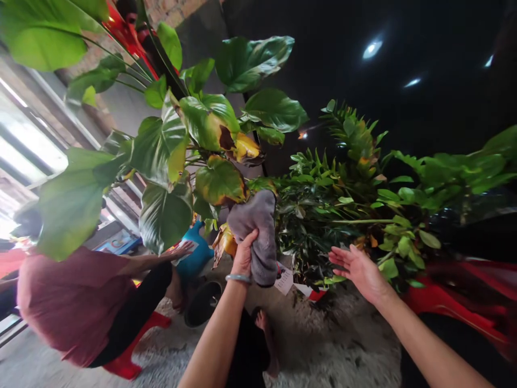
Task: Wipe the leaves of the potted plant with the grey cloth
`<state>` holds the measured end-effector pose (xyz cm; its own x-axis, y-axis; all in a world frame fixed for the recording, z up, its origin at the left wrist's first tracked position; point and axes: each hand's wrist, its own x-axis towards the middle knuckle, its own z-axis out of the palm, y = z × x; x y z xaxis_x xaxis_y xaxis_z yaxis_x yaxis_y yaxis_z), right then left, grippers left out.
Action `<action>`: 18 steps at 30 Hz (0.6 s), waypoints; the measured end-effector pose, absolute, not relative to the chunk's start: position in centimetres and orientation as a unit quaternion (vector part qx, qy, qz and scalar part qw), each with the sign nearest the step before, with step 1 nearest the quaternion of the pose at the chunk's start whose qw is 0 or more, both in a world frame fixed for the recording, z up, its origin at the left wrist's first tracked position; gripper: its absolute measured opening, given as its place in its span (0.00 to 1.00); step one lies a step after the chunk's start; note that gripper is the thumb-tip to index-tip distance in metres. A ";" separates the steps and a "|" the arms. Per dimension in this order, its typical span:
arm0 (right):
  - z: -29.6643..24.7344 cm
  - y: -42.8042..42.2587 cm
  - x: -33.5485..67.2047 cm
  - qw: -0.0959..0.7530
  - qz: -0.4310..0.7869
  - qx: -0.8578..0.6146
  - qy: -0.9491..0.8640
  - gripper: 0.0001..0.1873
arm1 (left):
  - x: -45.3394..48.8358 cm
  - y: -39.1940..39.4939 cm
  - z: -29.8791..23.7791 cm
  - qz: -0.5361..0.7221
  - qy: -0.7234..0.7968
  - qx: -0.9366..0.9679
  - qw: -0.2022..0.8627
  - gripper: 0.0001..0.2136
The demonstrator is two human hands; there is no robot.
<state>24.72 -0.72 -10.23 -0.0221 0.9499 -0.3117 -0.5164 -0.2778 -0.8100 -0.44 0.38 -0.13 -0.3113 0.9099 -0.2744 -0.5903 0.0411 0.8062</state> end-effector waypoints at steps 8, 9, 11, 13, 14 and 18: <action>-10.5 -1.1 25.1 0.554 0.648 -0.433 -0.294 0.22 | 0.0 -5.8 -6.1 0.479 0.569 0.122 0.657 0.10; -10.6 -1.0 25.1 0.557 0.645 -0.434 -0.292 0.21 | -0.3 -5.8 -5.3 0.484 0.565 0.115 0.658 0.09; -10.8 -0.9 24.9 0.563 0.642 -0.432 -0.290 0.21 | -0.9 -4.9 -2.9 0.546 0.532 0.116 0.637 0.07; -10.9 -0.8 24.6 0.568 0.641 -0.425 -0.292 0.21 | -1.1 -3.1 -0.2 0.628 0.482 0.131 0.596 0.06; -10.9 -0.8 24.4 0.568 0.642 -0.422 -0.294 0.21 | -1.0 -2.1 0.9 0.659 0.458 0.138 0.580 0.06; -11.2 -0.5 23.9 0.563 0.646 -0.419 -0.300 0.21 | -0.1 -0.2 0.7 0.666 0.460 0.143 0.570 0.06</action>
<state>23.88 -0.54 -11.17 -0.0143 0.9792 -0.2026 -0.4758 -0.1849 -0.8599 -0.06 -0.19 0.68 -0.3100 0.8900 -0.3343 -0.6269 0.0730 0.7756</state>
